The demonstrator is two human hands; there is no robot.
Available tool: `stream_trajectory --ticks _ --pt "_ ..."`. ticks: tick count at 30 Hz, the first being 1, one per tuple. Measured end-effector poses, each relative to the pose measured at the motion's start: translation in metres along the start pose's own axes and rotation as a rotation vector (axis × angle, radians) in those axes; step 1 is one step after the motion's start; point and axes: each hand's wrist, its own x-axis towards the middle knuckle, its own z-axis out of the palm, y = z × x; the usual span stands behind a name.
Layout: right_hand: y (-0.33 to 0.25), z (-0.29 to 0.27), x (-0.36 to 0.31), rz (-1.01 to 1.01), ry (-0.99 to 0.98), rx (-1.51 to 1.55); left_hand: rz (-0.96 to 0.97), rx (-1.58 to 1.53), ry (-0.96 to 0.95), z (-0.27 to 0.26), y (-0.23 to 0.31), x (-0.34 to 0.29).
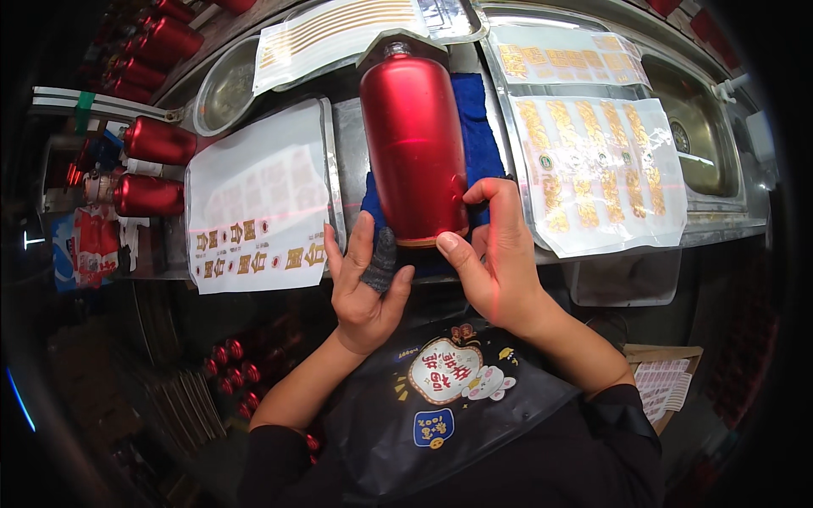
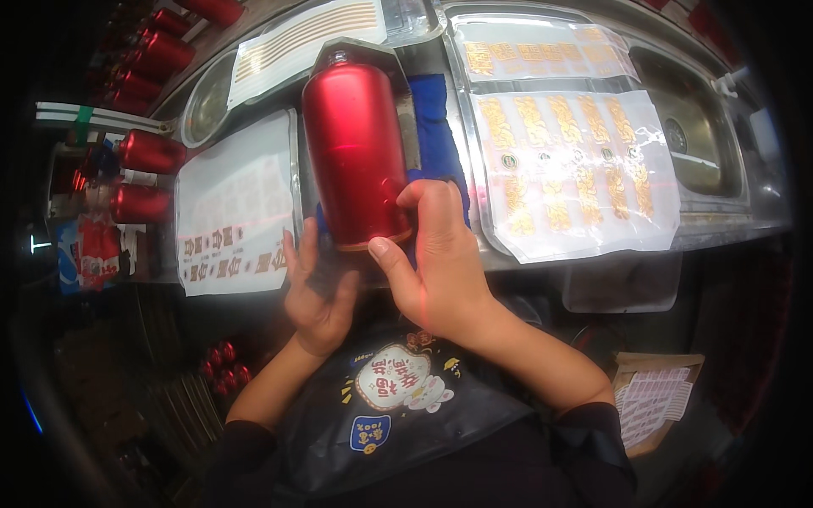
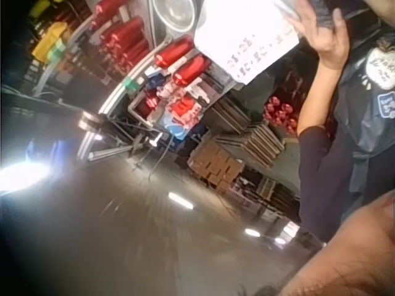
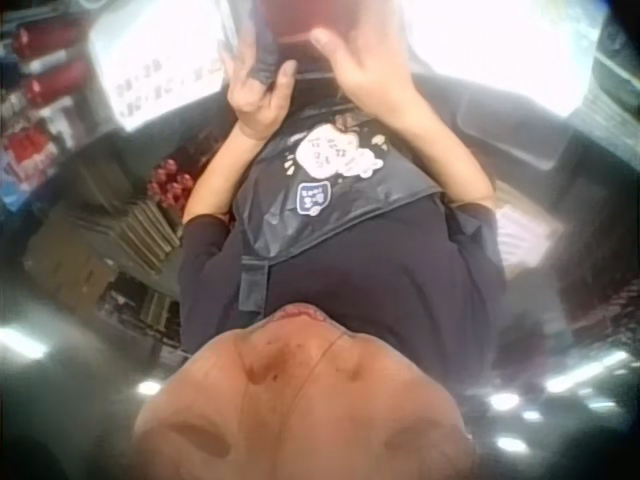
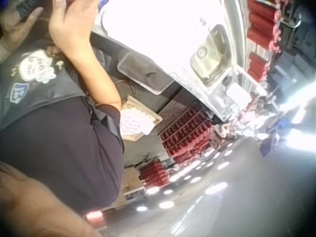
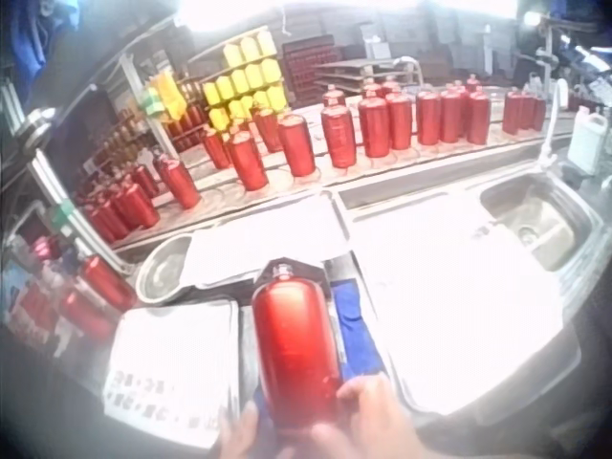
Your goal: The person applies gold labels to red cylindrical containers on a production line. They pick each label, align it on the container, and smooth it down, repeating the process for multiple units.
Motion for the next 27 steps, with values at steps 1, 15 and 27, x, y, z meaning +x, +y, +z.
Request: stream_trajectory --ticks 1,15,27 --pt "-0.001 -0.002 0.001 -0.001 -0.014 0.014 0.001 0.0 0.002 0.0 0.0 0.0" --pt "-0.01 0.013 0.004 0.03 0.085 -0.102 0.069 0.0 0.034 -0.003 0.008 0.016" --pt "-0.002 0.009 0.0 0.01 0.039 -0.003 0.168 0.14 0.03 -0.006 0.012 0.021"
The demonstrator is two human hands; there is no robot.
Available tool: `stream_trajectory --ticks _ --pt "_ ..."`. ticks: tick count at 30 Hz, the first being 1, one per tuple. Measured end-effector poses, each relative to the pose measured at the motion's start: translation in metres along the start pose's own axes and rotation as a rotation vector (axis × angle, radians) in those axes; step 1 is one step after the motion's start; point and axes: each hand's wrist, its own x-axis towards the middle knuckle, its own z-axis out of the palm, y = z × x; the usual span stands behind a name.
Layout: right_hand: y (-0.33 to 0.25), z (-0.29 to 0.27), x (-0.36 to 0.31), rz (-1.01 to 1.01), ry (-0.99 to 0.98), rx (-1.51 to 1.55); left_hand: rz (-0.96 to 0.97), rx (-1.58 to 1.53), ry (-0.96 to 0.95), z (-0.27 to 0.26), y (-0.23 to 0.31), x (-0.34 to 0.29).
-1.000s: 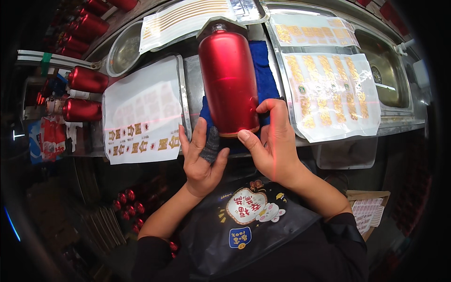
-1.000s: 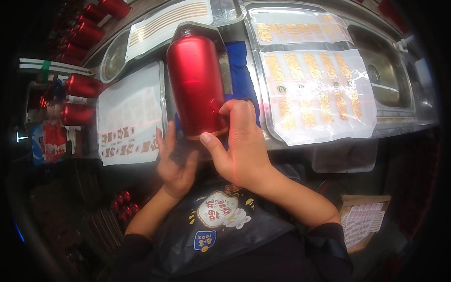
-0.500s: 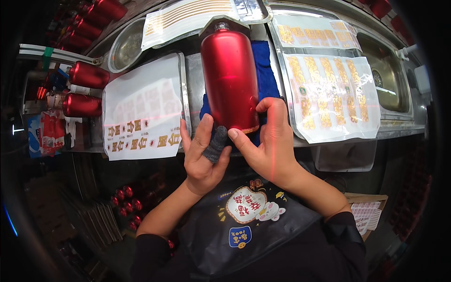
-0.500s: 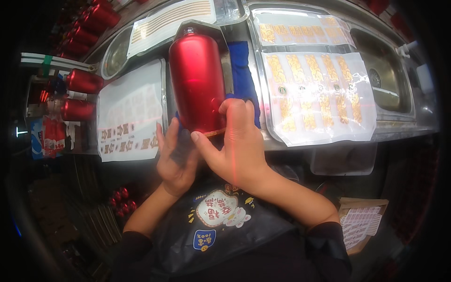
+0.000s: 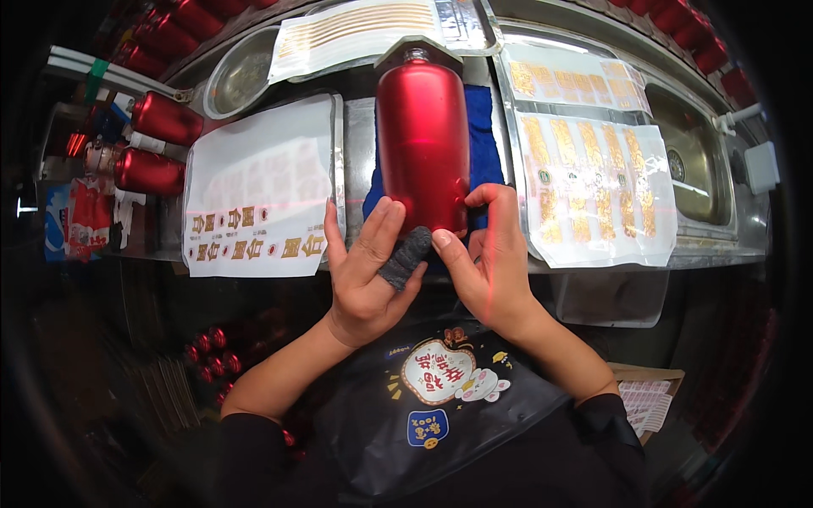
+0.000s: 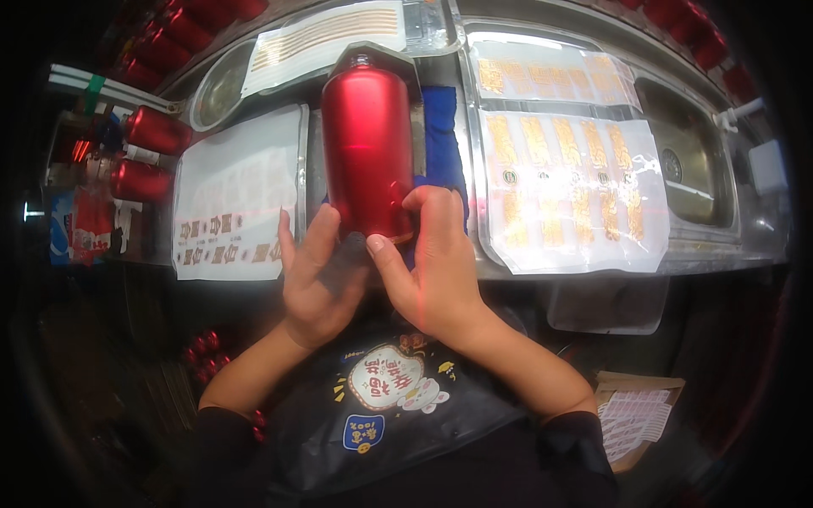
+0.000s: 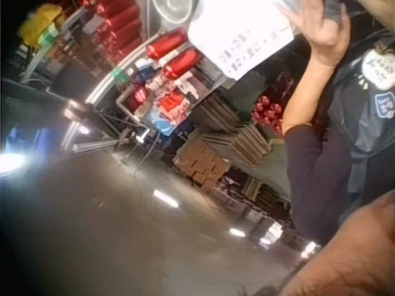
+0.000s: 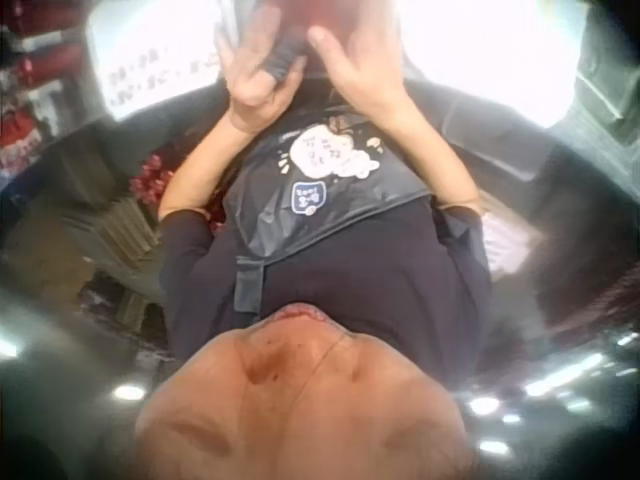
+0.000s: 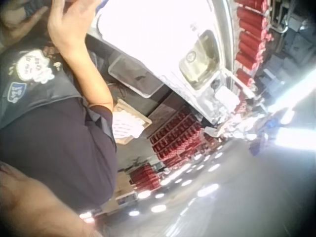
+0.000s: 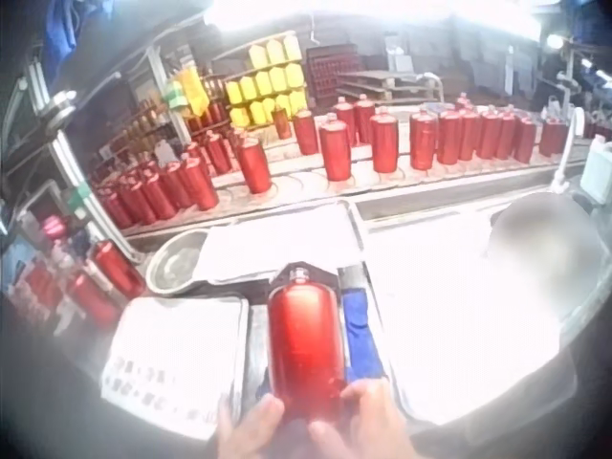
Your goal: The person applies gold labels to red cylindrical containers on a production line. They pick each label, align it on the container, and smooth it down, repeating the process for multiple units.
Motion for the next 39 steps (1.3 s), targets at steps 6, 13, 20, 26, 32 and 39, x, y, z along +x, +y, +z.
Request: stream_trajectory --ticks 6,13,20,26,32,39 --pt "0.001 -0.007 -0.003 0.199 -0.045 0.343 0.108 0.135 -0.06 -0.01 0.006 0.019" --pt "0.027 -0.022 -0.029 -0.309 0.167 -0.19 0.15 0.04 0.037 0.018 0.011 0.039" --pt "0.012 -0.016 -0.034 -0.483 -0.154 -0.366 -0.09 -0.182 0.125 0.024 -0.027 0.022" --pt "0.015 -0.019 -0.049 -0.249 -0.013 -0.258 -0.098 -0.109 0.071 0.009 -0.012 0.036" --pt "-0.006 -0.028 -0.022 -0.648 -0.249 -0.585 -0.102 -0.199 0.112 0.008 -0.011 0.039" --pt "-0.047 -0.014 0.001 -0.63 -0.549 -0.945 -0.044 -0.018 -0.07 0.01 -0.033 0.021"
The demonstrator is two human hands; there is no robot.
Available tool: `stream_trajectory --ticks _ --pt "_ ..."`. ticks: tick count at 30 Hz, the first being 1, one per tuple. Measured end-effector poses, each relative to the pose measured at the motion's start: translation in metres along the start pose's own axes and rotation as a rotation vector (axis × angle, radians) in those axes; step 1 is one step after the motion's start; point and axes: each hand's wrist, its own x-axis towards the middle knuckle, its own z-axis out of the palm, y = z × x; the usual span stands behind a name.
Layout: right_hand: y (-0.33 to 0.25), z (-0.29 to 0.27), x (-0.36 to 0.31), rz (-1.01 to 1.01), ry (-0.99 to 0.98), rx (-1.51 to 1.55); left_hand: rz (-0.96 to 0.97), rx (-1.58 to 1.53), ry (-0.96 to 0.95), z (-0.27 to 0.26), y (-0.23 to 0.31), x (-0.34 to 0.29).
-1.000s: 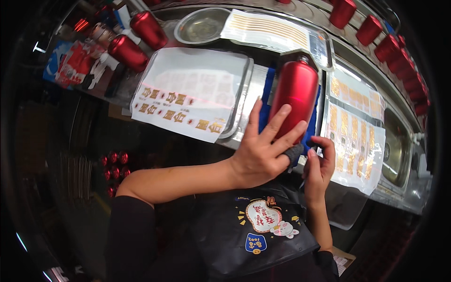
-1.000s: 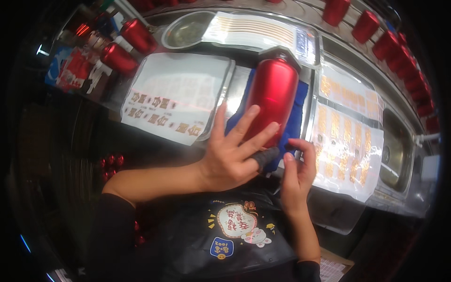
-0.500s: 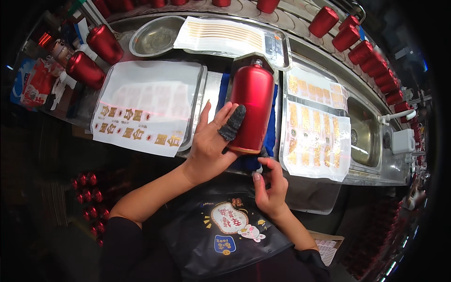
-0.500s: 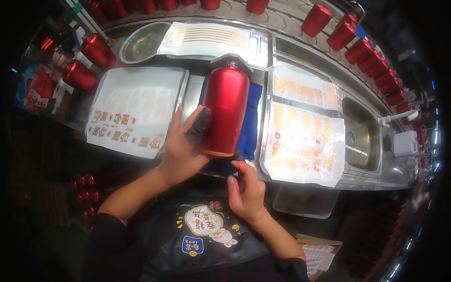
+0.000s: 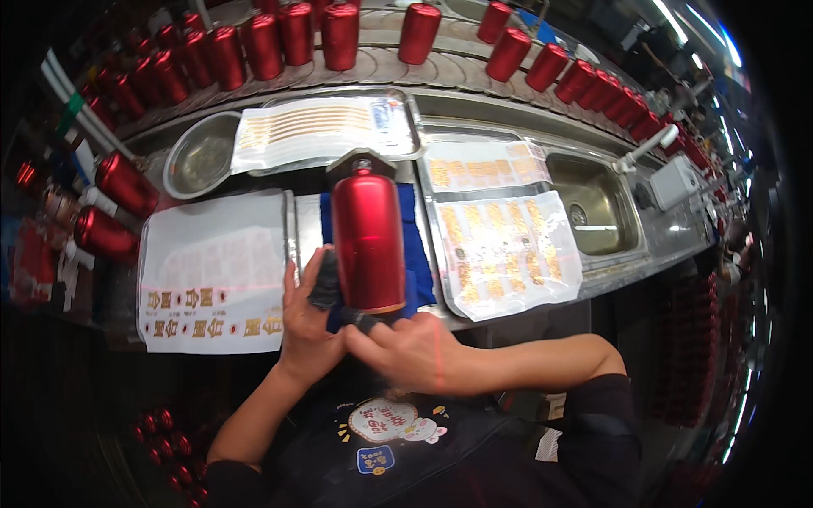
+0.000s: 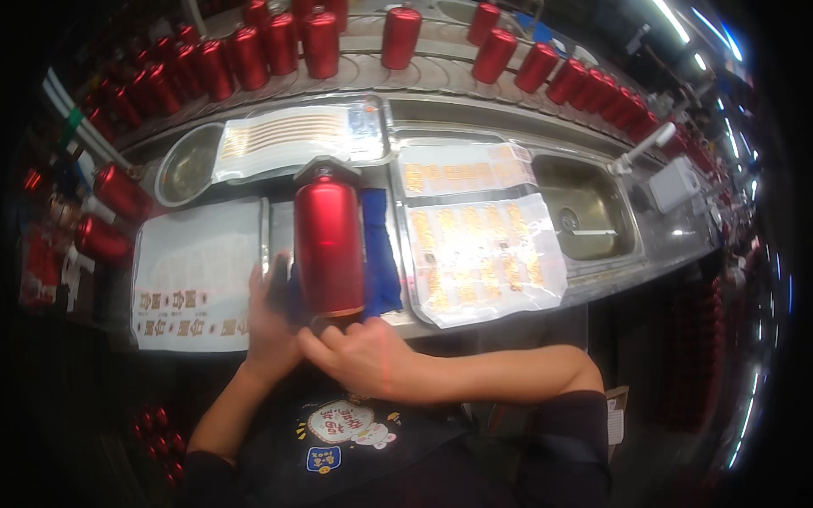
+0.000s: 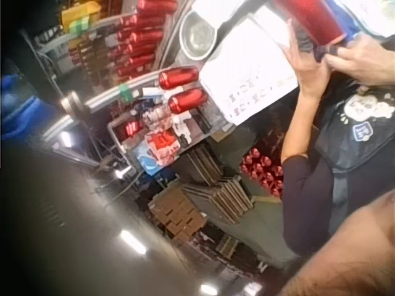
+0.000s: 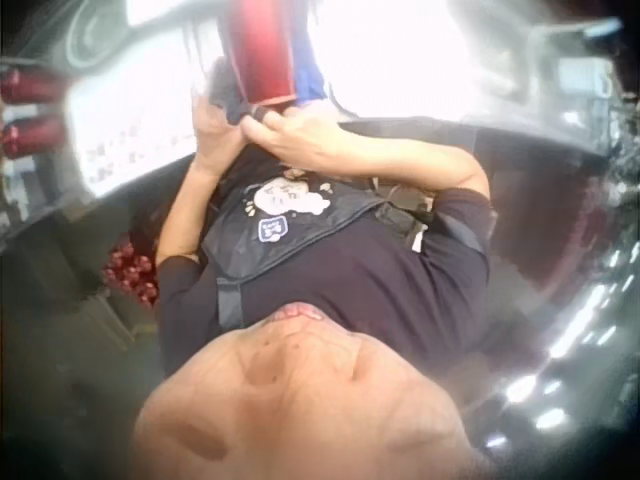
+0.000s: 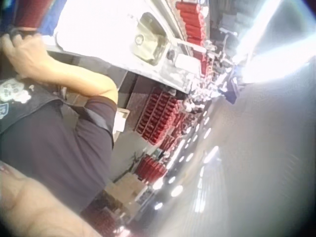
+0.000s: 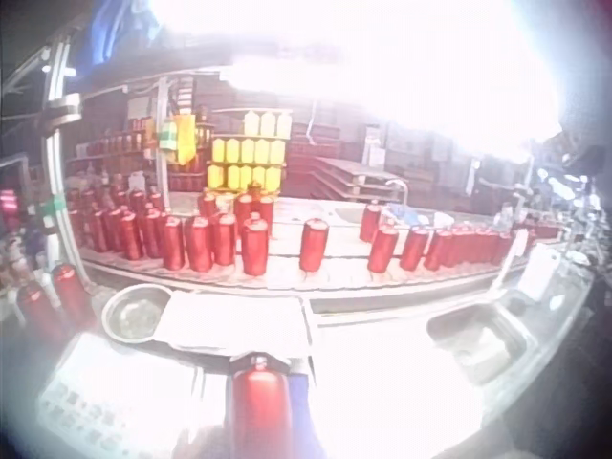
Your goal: The person applies gold labels to red cylindrical containers on a production line. They pick each label, align it on the container, and smooth it down, repeating the process for multiple units.
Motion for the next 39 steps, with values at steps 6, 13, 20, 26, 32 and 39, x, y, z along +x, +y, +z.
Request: stream_trajectory --ticks 6,13,20,26,32,39 --pt "0.014 -0.018 0.002 -0.051 0.095 0.741 -0.337 -0.301 0.154 -0.029 0.017 -0.031" --pt "0.195 -0.003 -0.02 0.798 0.295 0.332 -0.583 -0.474 0.279 -0.023 -0.008 -0.013" --pt "0.278 0.007 0.019 0.735 0.14 0.005 -0.49 -0.365 0.201 -0.025 -0.016 -0.006" --pt "0.346 0.009 0.041 0.803 0.101 0.013 -0.509 -0.391 0.16 -0.031 -0.007 0.01" --pt "0.363 0.018 0.044 0.701 0.055 0.098 -0.514 -0.432 0.144 -0.033 -0.014 0.01" --pt "0.361 0.01 0.048 0.66 -0.018 0.093 -0.511 -0.467 0.144 -0.031 -0.017 0.011"
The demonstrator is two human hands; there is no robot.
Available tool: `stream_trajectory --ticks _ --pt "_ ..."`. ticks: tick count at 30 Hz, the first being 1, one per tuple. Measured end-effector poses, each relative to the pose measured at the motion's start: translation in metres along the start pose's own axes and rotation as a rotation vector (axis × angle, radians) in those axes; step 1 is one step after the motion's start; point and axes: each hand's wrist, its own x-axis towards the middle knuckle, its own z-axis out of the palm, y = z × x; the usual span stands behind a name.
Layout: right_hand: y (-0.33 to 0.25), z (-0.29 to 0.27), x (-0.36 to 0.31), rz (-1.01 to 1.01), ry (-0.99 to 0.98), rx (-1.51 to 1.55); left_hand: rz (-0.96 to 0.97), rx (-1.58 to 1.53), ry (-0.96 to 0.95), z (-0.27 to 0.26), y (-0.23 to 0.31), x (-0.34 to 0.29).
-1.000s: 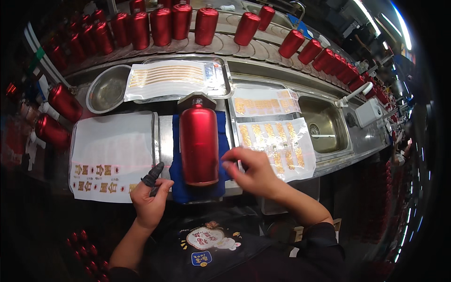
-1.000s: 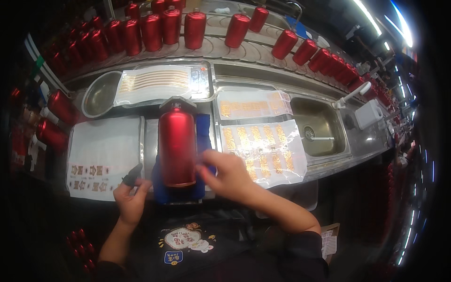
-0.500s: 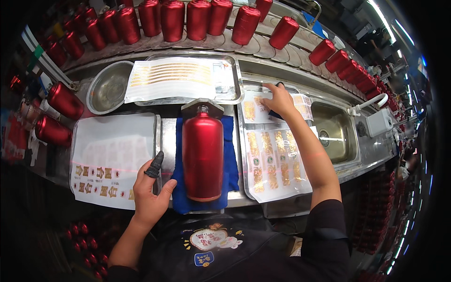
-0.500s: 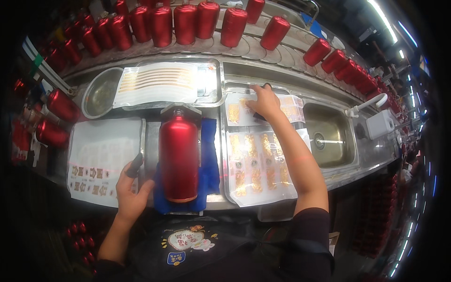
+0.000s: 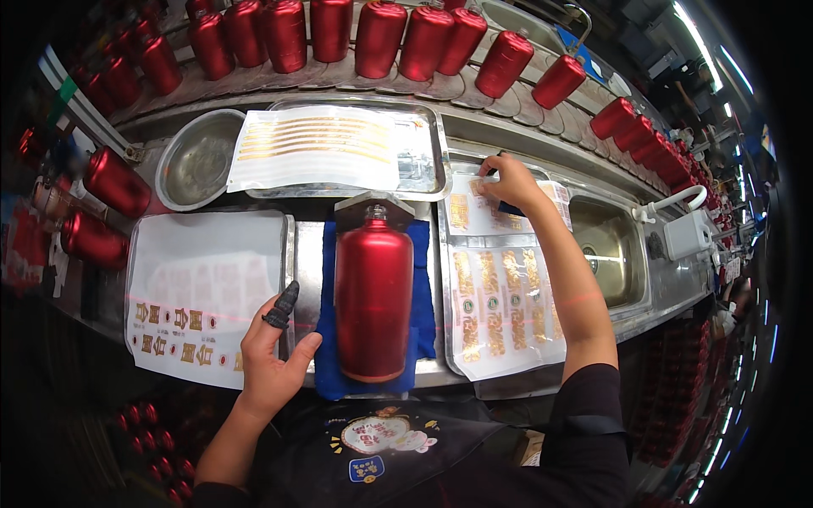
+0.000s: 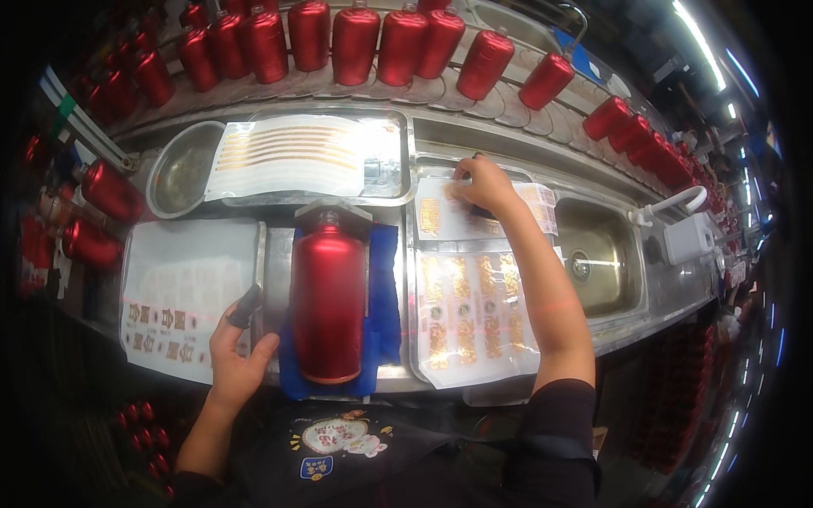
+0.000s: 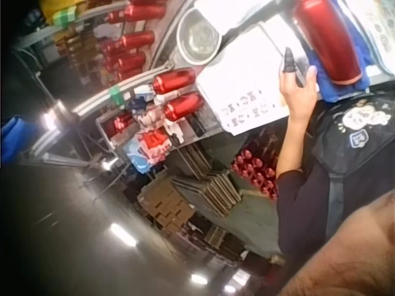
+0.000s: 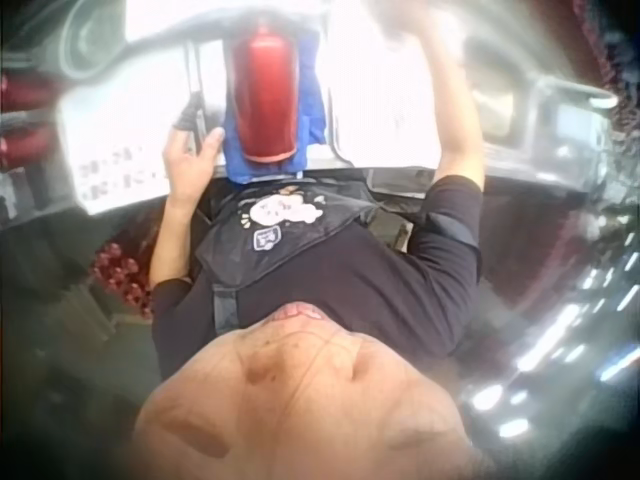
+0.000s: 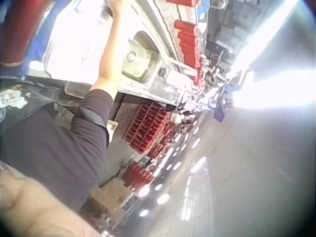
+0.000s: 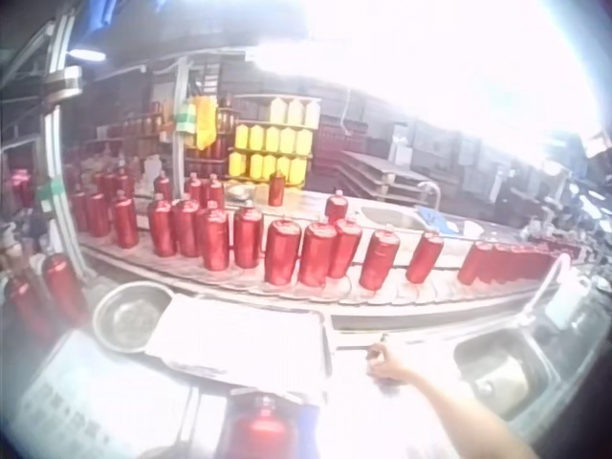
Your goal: The person applies gold labels to red cylindrical containers on a production line. They pick each label, align it on the container, and smooth it down, repeating the process for multiple units.
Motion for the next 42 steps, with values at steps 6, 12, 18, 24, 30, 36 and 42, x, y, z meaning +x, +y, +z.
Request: stream_trajectory --ticks 6,12,18,24,30,36,42 --pt "0.025 0.008 0.022 0.058 -0.099 0.243 -0.058 -0.111 -0.153 -0.006 0.005 -0.003" --pt "-0.003 0.007 -0.013 -0.018 0.316 0.327 0.114 0.1 -0.387 0.004 0.015 0.0" --pt "-0.105 -0.042 -0.113 -0.009 0.276 0.427 0.194 0.028 -0.199 0.033 0.017 0.004" --pt "-0.19 -0.076 -0.164 -0.057 -0.024 0.67 0.167 -0.026 -0.158 0.039 0.01 -0.004" --pt "-0.211 -0.078 -0.171 -0.071 -0.055 0.673 0.375 0.357 -0.3 0.023 0.025 0.006" --pt "-0.222 -0.075 -0.175 -0.117 -0.135 0.671 0.193 0.304 -0.269 0.015 0.002 -0.007" --pt "-0.234 -0.052 -0.138 -0.311 -0.168 0.631 -0.138 -0.513 -0.036 0.028 0.013 -0.003"
